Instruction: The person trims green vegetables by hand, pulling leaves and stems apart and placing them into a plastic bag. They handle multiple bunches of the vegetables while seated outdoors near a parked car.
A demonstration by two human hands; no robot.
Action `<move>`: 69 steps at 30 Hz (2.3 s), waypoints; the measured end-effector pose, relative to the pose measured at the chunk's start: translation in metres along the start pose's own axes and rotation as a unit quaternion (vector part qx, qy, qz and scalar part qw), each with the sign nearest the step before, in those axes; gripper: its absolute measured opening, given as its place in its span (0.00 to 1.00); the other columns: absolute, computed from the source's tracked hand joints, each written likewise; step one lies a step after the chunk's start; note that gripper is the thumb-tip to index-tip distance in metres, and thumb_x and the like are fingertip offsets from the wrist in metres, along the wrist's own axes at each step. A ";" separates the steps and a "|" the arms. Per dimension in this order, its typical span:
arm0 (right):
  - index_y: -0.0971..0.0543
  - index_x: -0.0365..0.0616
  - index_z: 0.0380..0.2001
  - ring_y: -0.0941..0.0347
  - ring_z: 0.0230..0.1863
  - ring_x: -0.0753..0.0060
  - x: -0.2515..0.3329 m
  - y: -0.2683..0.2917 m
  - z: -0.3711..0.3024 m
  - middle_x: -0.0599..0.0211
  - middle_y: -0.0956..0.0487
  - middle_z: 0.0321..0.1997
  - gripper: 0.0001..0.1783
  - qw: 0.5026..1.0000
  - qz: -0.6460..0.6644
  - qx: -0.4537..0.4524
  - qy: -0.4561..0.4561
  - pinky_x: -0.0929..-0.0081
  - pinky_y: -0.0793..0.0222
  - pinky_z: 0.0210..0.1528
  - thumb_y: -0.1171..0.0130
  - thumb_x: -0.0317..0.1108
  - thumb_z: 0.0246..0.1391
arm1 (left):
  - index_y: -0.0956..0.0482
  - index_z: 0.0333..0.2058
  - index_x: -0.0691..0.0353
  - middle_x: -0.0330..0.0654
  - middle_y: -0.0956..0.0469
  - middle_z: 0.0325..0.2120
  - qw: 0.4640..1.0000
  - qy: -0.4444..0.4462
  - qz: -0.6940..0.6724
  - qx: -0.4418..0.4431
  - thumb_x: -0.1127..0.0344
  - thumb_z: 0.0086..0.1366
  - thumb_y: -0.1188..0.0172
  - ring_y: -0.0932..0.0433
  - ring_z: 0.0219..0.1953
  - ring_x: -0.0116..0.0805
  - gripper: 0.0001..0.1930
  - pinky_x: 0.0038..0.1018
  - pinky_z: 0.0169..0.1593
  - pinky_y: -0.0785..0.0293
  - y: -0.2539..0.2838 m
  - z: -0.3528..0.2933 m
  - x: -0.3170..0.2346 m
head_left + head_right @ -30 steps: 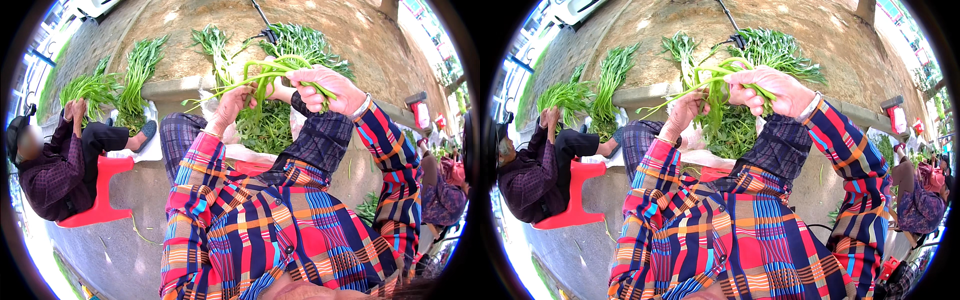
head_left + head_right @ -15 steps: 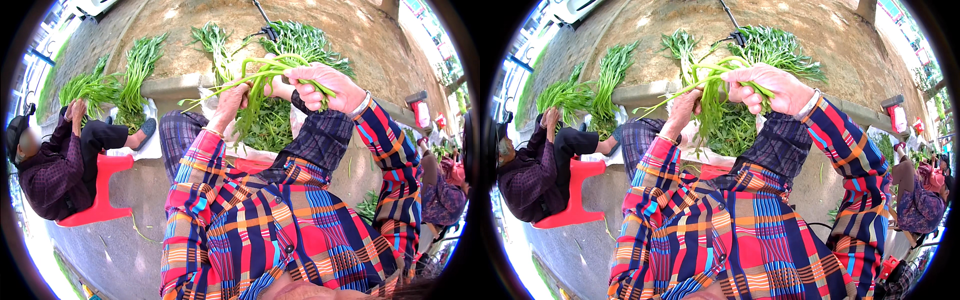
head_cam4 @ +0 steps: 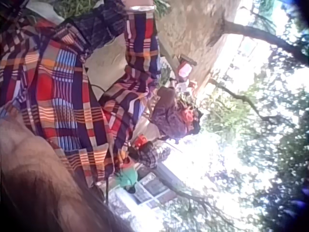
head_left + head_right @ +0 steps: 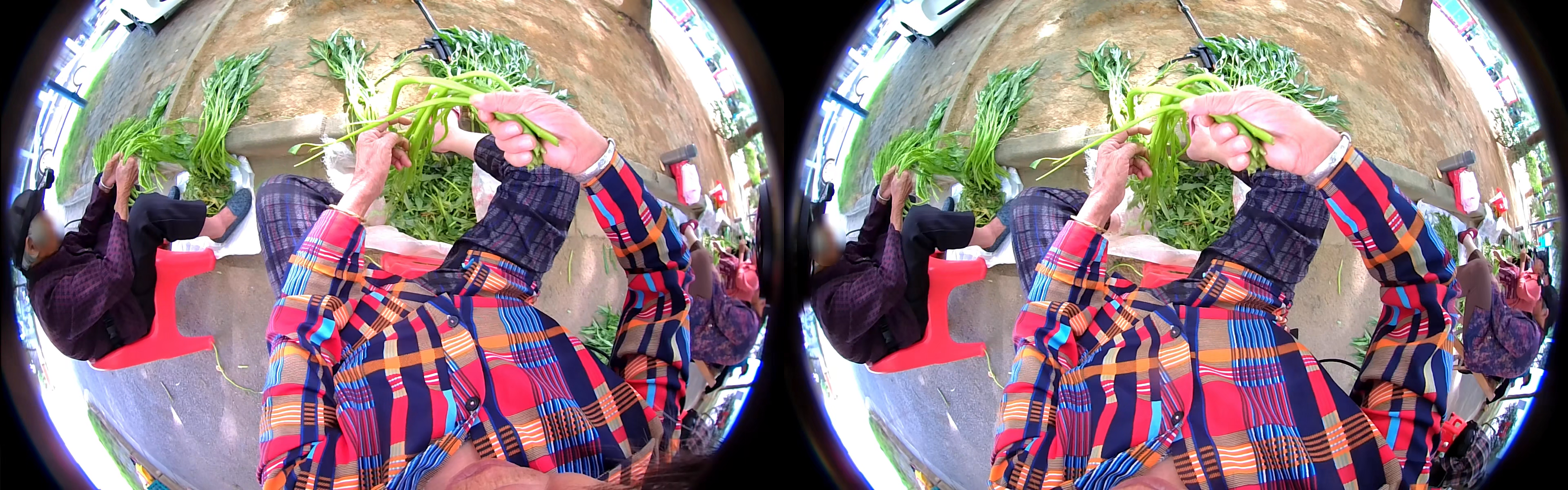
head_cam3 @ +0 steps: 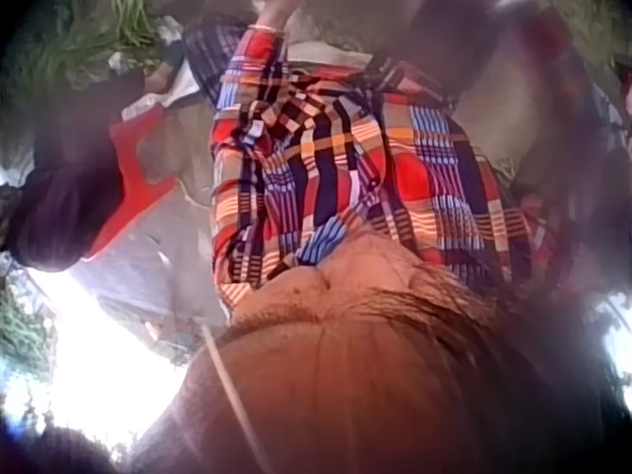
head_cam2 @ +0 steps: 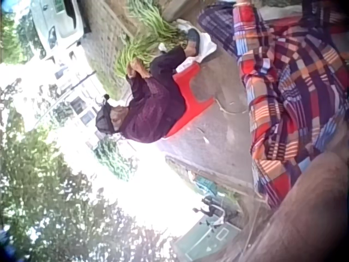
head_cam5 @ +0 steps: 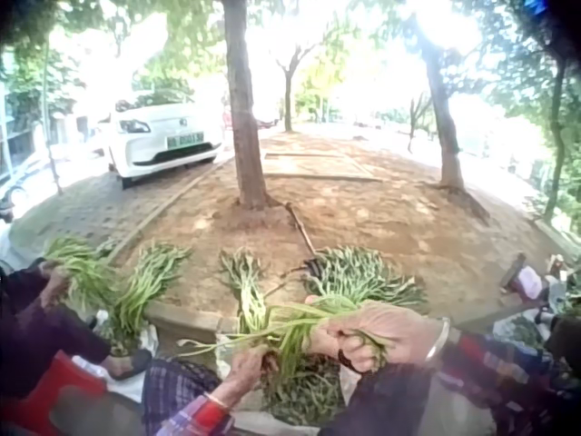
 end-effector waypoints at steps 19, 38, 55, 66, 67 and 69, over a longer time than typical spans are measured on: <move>0.34 0.44 0.20 0.48 0.09 0.93 0.032 0.024 -0.004 0.85 0.43 0.12 0.12 0.995 0.053 0.024 0.085 0.90 0.53 0.09 0.46 0.36 0.50 | 0.24 0.34 0.66 0.55 0.26 0.29 0.907 -0.105 0.403 0.054 0.61 0.49 0.57 0.27 0.34 0.47 0.19 0.32 0.40 0.32 0.009 -0.010 0.060; 0.31 0.40 0.20 0.41 0.06 0.83 -0.067 -0.009 0.011 0.75 0.35 0.10 0.11 0.996 -0.059 0.031 -0.053 0.84 0.44 0.07 0.40 0.34 0.42 | 0.47 0.55 0.54 0.46 0.36 0.49 0.964 -0.109 0.177 0.167 0.68 0.39 0.33 0.36 0.50 0.36 0.43 0.32 0.52 0.38 -0.045 -0.030 -0.056; 0.31 0.41 0.21 0.44 0.07 0.84 -0.079 0.011 -0.009 0.77 0.39 0.08 0.10 0.992 -0.003 0.084 -0.096 0.83 0.49 0.07 0.42 0.34 0.44 | 0.29 0.41 0.59 0.31 0.30 0.25 0.887 0.198 0.202 0.365 0.78 0.40 0.38 0.32 0.28 0.21 0.24 0.19 0.34 0.34 -0.033 -0.069 0.002; 0.31 0.44 0.28 0.36 0.13 0.78 0.149 0.103 -0.068 0.73 0.33 0.13 0.13 0.870 -0.239 -0.199 0.382 0.78 0.40 0.13 0.43 0.41 0.46 | 0.30 0.34 0.62 0.48 0.29 0.22 0.613 -0.610 0.486 0.124 0.67 0.49 0.41 0.29 0.25 0.40 0.13 0.30 0.30 0.34 -0.199 0.139 -0.318; 0.31 0.44 0.29 0.34 0.15 0.75 0.154 0.119 -0.071 0.71 0.33 0.15 0.14 0.861 -0.233 -0.225 0.392 0.75 0.37 0.15 0.44 0.42 0.47 | 0.34 0.40 0.59 0.49 0.30 0.30 0.581 -0.629 0.512 0.076 0.65 0.47 0.39 0.32 0.35 0.45 0.20 0.36 0.37 0.36 -0.214 0.156 -0.313; 0.31 0.43 0.29 0.35 0.14 0.77 0.157 0.136 -0.061 0.72 0.33 0.14 0.14 0.825 -0.275 -0.295 0.396 0.78 0.39 0.14 0.43 0.42 0.46 | 0.47 0.51 0.51 0.49 0.41 0.47 0.592 -0.561 0.578 -0.021 0.61 0.43 0.36 0.44 0.51 0.51 0.37 0.48 0.49 0.47 -0.225 0.192 -0.288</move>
Point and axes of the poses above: each hand's wrist, its own z-axis towards the middle knuckle, its own y-axis out of the back of the hand, x = y × z, the point moved 5 cm from there along z, towards the middle knuckle
